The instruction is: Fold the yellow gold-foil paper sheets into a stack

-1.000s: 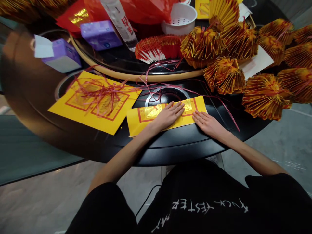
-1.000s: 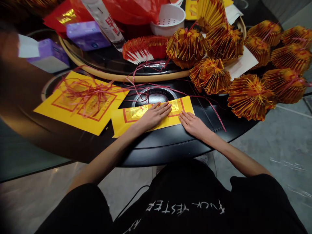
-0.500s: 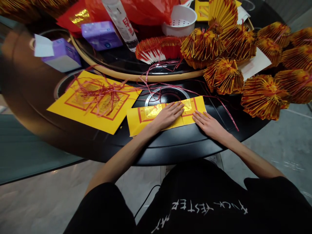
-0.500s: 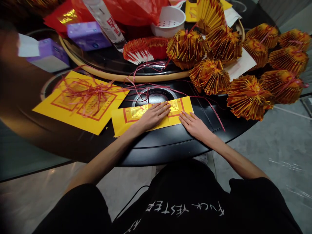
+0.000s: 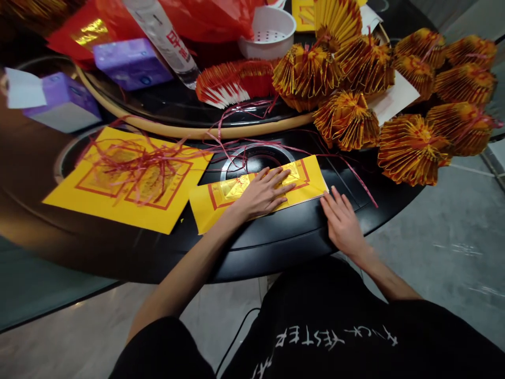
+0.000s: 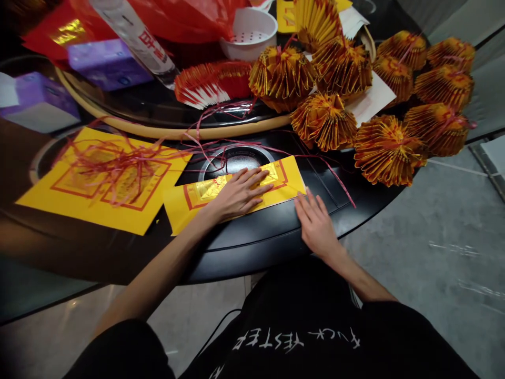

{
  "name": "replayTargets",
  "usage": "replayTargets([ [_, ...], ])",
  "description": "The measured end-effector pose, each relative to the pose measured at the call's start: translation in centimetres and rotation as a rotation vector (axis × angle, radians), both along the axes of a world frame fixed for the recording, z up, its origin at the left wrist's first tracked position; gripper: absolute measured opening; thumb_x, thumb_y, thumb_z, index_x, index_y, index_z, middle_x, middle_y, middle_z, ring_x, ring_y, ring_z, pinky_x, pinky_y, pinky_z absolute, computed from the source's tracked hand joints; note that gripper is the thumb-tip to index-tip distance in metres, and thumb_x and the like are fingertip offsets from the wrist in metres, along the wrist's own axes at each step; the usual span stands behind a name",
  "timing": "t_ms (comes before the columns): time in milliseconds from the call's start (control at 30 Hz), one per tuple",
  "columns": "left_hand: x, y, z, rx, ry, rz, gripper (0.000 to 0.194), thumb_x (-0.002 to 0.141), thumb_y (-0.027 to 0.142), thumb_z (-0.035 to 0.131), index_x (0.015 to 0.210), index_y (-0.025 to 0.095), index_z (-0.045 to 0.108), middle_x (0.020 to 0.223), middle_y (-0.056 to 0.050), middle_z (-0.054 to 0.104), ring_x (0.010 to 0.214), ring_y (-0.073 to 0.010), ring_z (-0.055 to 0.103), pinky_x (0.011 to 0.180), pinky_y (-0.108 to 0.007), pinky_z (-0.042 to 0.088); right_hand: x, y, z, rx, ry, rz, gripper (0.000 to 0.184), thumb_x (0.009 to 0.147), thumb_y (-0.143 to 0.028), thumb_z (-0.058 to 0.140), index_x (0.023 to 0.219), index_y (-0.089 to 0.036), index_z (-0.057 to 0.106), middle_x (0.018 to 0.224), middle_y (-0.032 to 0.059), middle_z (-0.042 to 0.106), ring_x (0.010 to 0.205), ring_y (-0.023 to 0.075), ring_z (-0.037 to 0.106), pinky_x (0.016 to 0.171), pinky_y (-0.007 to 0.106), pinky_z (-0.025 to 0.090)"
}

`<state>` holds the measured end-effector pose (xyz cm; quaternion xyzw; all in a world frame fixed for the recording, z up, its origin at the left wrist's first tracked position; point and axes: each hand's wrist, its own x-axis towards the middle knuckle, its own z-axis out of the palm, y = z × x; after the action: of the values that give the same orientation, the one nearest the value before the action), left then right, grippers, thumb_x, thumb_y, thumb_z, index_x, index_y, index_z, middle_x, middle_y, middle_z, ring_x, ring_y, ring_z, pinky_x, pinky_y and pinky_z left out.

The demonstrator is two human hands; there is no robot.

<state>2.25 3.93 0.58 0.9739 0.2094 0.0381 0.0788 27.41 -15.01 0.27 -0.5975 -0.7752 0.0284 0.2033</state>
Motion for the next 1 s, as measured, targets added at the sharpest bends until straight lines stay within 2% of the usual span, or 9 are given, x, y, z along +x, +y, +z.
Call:
replayTargets([
  [67, -0.1, 0.2, -0.2, 0.001, 0.000, -0.021, 0.051, 0.109, 0.047, 0.042, 0.156, 0.031, 0.053, 0.173, -0.009, 0.036, 0.161, -0.0315, 0.030, 0.130, -0.057, 0.021, -2.5, -0.4, 0.1, -0.044, 0.008, 0.044, 0.062, 0.102, -0.008, 0.033, 0.164, -0.011, 0.038, 0.167, 0.0156, 0.043, 0.163, 0.0272, 0.023, 0.130, 0.055, 0.032],
  [133, -0.2, 0.3, -0.3, 0.000, 0.001, -0.042, 0.053, 0.110, 0.047, 0.041, 0.159, 0.029, 0.049, 0.174, -0.009, 0.034, 0.163, -0.0300, 0.026, 0.132, -0.056, 0.017, -4.7, 0.2, 0.0, -0.130, 0.000, 0.040, 0.057, 0.107, -0.020, 0.037, 0.162, -0.003, 0.040, 0.169, 0.0201, 0.038, 0.162, 0.0308, 0.025, 0.130, 0.054, 0.033],
  [267, -0.3, 0.5, -0.4, -0.013, 0.013, -0.072, 0.055, 0.110, 0.048, 0.039, 0.159, 0.024, 0.049, 0.174, -0.011, 0.032, 0.164, -0.0303, 0.023, 0.132, -0.055, 0.018, -6.8, 2.1, -0.5, -0.260, -0.016, -0.047, 0.073, 0.108, -0.043, 0.048, 0.160, 0.006, 0.037, 0.171, 0.0270, 0.027, 0.162, 0.0388, 0.022, 0.131, 0.056, 0.028],
  [433, -0.3, 0.6, -0.4, -0.027, 0.015, -0.080, 0.055, 0.111, 0.048, 0.038, 0.158, 0.023, 0.051, 0.173, -0.012, 0.032, 0.164, -0.0306, 0.023, 0.132, -0.056, 0.019, -7.2, 2.9, -0.7, -0.275, -0.033, -0.123, 0.078, 0.108, -0.050, 0.044, 0.162, 0.006, 0.032, 0.172, 0.0274, 0.020, 0.163, 0.0383, 0.017, 0.132, 0.057, 0.021],
  [733, 0.0, 0.4, 0.2, -0.058, 0.041, -0.055, 0.055, 0.110, 0.047, 0.038, 0.156, 0.021, 0.053, 0.173, -0.013, 0.033, 0.164, -0.0312, 0.022, 0.132, -0.058, 0.021, -7.6, 3.1, -0.5, -0.319, -0.041, -0.190, 0.080, 0.108, -0.053, 0.040, 0.162, 0.006, 0.032, 0.172, 0.0261, 0.020, 0.164, 0.0374, 0.017, 0.132, 0.057, 0.017],
  [1000, 0.0, 0.4, 0.0, -0.079, 0.024, -0.063, 0.056, 0.111, 0.047, 0.036, 0.157, 0.019, 0.052, 0.173, -0.015, 0.032, 0.164, -0.0326, 0.022, 0.131, -0.059, 0.020, -7.5, 3.0, -0.3, -0.342, -0.036, -0.241, 0.081, 0.108, -0.053, 0.040, 0.163, 0.005, 0.030, 0.173, 0.0265, 0.017, 0.165, 0.0368, 0.013, 0.132, 0.059, 0.013],
])
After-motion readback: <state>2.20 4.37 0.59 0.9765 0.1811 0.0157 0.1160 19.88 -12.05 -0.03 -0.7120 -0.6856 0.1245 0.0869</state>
